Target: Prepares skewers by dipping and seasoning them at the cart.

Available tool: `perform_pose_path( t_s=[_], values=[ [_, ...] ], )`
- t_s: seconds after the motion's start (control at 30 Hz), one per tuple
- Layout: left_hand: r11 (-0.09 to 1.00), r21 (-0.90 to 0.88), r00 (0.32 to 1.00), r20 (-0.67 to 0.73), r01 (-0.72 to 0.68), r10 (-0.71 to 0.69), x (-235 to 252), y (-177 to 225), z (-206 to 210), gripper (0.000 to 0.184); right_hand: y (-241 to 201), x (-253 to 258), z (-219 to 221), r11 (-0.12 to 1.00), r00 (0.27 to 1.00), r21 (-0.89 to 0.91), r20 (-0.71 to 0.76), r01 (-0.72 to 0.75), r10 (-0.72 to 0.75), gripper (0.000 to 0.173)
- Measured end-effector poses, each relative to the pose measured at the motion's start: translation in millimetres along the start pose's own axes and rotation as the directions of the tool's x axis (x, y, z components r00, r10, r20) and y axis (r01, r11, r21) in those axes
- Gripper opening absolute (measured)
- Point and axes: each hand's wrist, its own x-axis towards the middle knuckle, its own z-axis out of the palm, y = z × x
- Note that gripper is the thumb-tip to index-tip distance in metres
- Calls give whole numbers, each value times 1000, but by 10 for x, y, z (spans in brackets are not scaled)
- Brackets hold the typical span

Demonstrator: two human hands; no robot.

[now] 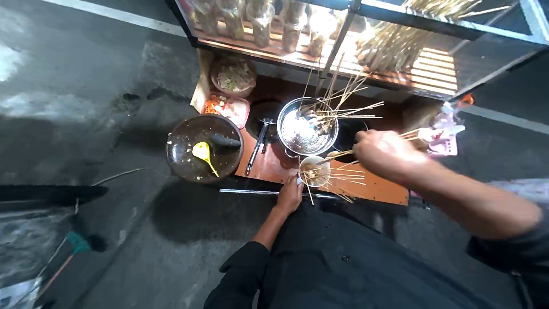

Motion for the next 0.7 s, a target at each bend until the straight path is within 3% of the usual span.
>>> perform_pose_path(
  t_s=[0.1,0.2,0.3,0.4,0.47,0.57,0.7],
  values=[
    [1000,30,997,-73,4,-2,-28,-6,55,55,-459,265,280,999,993,-22,112,-28,30,14],
    [991,114,966,-242,-64,91,-52,1,67,78,-680,453,536,1000,991,16,136,4,-6,17],
    [971,157,920,-324,-179,222,-12,9,3,102,-553,375,543,995,985,104,168,7,-25,21],
    [942,44,877,-353,-332,326,86,28,-30,116,-243,274,499,985,969,170,234,35,-75,17],
    [891,7,823,-381,-454,422,200,111,-27,110,-141,314,566,979,970,193,216,69,-111,21],
    [840,41,790,-317,-541,525,317,394,-12,74,-187,399,669,970,969,211,188,119,-160,20],
    [821,61,789,-245,-568,564,370,597,89,77,-8,428,591,928,937,338,247,157,-248,35]
  ],
)
